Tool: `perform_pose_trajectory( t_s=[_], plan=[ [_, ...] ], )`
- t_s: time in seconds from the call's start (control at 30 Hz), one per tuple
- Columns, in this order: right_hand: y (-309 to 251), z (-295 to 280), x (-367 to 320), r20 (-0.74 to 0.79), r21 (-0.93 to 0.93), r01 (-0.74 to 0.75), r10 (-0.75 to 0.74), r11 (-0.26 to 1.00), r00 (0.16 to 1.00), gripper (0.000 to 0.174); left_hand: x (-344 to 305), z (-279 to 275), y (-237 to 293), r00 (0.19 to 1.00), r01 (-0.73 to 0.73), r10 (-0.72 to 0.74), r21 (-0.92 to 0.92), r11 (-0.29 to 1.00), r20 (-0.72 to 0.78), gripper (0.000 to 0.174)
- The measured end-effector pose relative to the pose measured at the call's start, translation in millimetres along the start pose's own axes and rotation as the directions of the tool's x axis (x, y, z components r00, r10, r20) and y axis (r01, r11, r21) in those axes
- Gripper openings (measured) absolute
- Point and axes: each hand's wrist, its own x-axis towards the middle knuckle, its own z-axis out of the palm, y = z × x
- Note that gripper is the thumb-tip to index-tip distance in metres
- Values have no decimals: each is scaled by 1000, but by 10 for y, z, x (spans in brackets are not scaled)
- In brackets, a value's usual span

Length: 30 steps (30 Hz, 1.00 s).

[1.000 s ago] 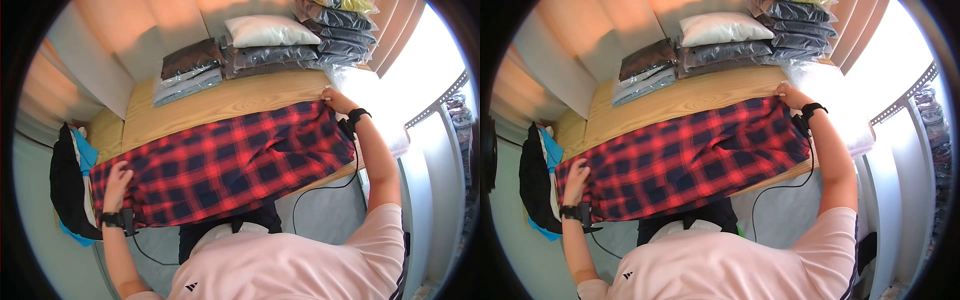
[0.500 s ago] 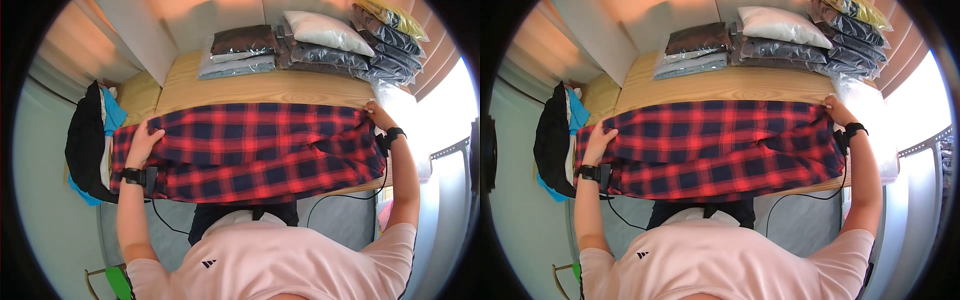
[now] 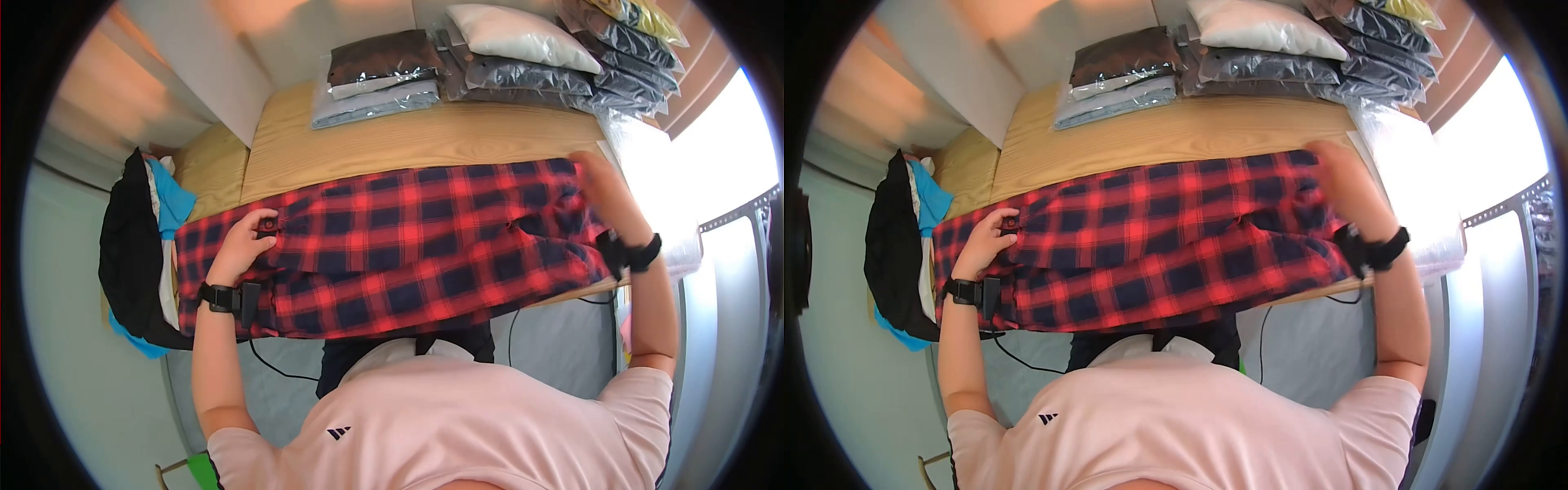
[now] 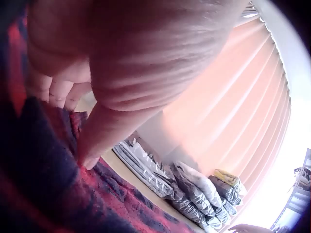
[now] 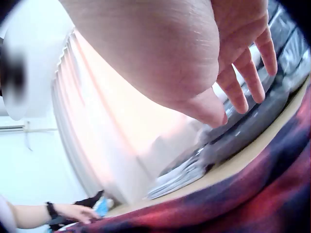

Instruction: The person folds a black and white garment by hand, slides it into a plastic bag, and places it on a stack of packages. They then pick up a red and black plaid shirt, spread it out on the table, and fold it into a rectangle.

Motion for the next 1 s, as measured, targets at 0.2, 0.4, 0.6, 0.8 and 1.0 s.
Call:
perform_pose_trajectory(
  t_s=[0.2,0.4,0.6,0.8,1.0],
  plan=[
    [-1293,638,-339,144,-211,77,-47,975,988,47,27,11,90,946,-282,314,275,919,-82,40],
    [-1293,983,-523,141,-158,-158,181,975,973,52,199,-126,-400,983,-159,151,-75,984,-101,42],
    [-1596,757,-458,23,-234,-174,185,957,983,58,-113,-80,83,903,-296,412,524,798,-118,41],
    [-2272,1082,-555,109,-111,-84,96,990,989,62,-734,21,0,966,-258,239,488,834,103,64],
    [-2184,1324,-542,61,-198,-164,179,966,982,59,-920,282,-332,973,-181,27,684,707,230,83]
  ],
)
